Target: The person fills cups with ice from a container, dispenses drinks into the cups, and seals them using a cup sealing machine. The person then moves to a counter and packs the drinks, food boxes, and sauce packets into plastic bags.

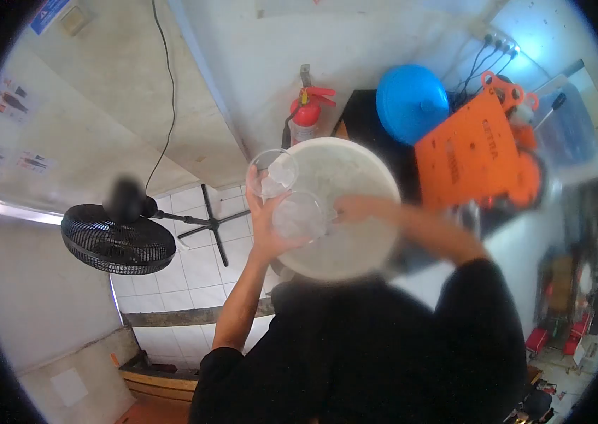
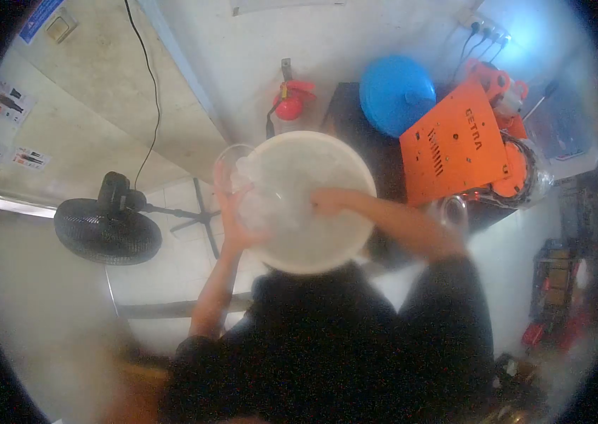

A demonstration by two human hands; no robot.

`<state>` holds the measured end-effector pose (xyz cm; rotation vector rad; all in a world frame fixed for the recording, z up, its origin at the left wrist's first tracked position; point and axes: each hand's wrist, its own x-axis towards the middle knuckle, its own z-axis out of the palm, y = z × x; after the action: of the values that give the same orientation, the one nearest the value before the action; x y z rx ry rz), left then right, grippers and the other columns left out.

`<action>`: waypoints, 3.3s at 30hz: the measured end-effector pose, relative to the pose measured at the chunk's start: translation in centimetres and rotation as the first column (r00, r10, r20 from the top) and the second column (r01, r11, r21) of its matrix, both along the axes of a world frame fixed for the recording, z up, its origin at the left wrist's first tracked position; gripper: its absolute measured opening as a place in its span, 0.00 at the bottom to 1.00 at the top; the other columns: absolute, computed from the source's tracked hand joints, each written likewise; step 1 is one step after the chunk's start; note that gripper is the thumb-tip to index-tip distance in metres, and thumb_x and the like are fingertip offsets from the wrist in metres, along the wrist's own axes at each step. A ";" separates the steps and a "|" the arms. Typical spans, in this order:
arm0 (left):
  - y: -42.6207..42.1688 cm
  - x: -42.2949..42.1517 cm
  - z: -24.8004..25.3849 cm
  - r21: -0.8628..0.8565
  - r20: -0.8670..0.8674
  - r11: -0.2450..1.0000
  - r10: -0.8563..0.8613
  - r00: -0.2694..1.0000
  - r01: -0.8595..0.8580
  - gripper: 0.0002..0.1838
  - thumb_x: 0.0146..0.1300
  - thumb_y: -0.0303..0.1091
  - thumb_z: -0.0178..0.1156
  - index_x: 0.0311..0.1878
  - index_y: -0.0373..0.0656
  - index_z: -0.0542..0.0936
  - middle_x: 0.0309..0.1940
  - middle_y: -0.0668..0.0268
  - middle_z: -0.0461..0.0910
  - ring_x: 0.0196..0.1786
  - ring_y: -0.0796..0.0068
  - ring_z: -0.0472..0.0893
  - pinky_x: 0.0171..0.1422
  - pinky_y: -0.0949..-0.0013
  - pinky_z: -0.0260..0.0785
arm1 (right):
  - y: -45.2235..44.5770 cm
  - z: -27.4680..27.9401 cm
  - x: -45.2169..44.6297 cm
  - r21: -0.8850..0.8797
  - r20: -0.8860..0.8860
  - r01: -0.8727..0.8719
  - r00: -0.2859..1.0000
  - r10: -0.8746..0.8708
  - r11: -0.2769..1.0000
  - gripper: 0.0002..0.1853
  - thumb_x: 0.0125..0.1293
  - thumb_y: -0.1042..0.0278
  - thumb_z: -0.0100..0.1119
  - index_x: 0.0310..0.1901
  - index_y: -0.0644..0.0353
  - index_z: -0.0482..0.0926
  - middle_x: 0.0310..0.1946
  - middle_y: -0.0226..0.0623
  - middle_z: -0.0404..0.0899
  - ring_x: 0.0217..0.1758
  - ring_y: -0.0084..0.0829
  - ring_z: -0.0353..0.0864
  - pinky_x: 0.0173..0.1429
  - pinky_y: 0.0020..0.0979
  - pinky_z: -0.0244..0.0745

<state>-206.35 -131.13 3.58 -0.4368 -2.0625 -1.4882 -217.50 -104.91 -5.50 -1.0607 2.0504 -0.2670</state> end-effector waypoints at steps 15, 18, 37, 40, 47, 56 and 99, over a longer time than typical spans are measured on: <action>-2.8 -0.3 0.3 -0.127 0.045 0.992 -0.016 0.999 0.022 0.45 0.29 0.52 0.86 0.58 0.52 0.82 0.80 0.45 0.39 0.78 0.37 0.54 0.78 0.37 0.52 | 7.1 14.7 -1.0 -0.133 0.380 0.303 0.895 -0.234 0.944 0.18 0.69 0.55 0.60 0.48 0.63 0.84 0.40 0.40 0.85 0.44 0.29 0.81 0.52 0.34 0.76; -2.8 -1.1 0.5 -0.116 0.062 0.992 -0.046 0.997 0.053 0.46 0.29 0.50 0.85 0.59 0.51 0.82 0.80 0.46 0.40 0.78 0.40 0.54 0.80 0.39 0.50 | 7.2 23.0 -0.7 -0.140 0.382 0.398 0.867 -0.321 0.907 0.16 0.69 0.56 0.60 0.42 0.62 0.84 0.34 0.30 0.79 0.38 0.23 0.74 0.44 0.30 0.72; 1.1 1.0 2.6 -0.061 0.371 0.985 -0.128 0.920 0.161 0.46 0.28 0.41 0.83 0.60 0.47 0.81 0.80 0.48 0.42 0.77 0.43 0.55 0.80 0.46 0.50 | 2.8 27.5 3.1 0.292 -0.582 0.290 0.810 -0.071 0.911 0.12 0.62 0.64 0.56 0.37 0.58 0.88 0.35 0.46 0.87 0.41 0.45 0.88 0.45 0.44 0.81; 1.6 1.9 1.8 0.006 0.322 0.988 -0.148 0.935 0.155 0.45 0.28 0.42 0.83 0.59 0.48 0.81 0.80 0.49 0.42 0.78 0.43 0.54 0.79 0.44 0.51 | 1.7 15.3 5.3 0.190 -0.479 0.268 0.865 -0.149 0.945 0.10 0.61 0.69 0.55 0.35 0.59 0.87 0.38 0.50 0.86 0.43 0.47 0.87 0.48 0.47 0.80; 1.0 2.4 0.3 0.011 0.120 0.991 -0.131 0.984 0.131 0.45 0.29 0.52 0.84 0.57 0.49 0.82 0.80 0.48 0.39 0.77 0.39 0.53 0.76 0.38 0.52 | 0.9 4.5 3.3 -0.088 0.061 0.184 0.982 -0.179 0.979 0.14 0.64 0.62 0.58 0.42 0.62 0.87 0.38 0.46 0.87 0.40 0.42 0.86 0.49 0.42 0.77; -1.3 2.5 0.7 0.022 0.145 0.985 -0.175 0.974 0.174 0.44 0.27 0.50 0.84 0.56 0.50 0.83 0.80 0.46 0.41 0.76 0.38 0.56 0.75 0.38 0.55 | 3.4 8.2 1.2 -0.034 0.376 0.225 0.906 -0.197 0.974 0.18 0.68 0.56 0.58 0.46 0.62 0.87 0.35 0.38 0.87 0.37 0.31 0.82 0.46 0.37 0.76; -0.9 1.6 -0.3 0.049 0.036 0.994 -0.100 0.994 0.098 0.44 0.29 0.49 0.85 0.56 0.49 0.81 0.80 0.45 0.41 0.76 0.37 0.58 0.74 0.39 0.59 | -0.3 5.5 3.4 -0.117 0.293 0.268 0.929 -0.224 0.956 0.15 0.65 0.57 0.60 0.40 0.60 0.87 0.34 0.41 0.86 0.40 0.35 0.83 0.51 0.39 0.75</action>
<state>-204.78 -131.99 3.26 -0.5020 -2.0574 -1.6118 -214.06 -105.18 0.04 -0.8000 1.9268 -0.6765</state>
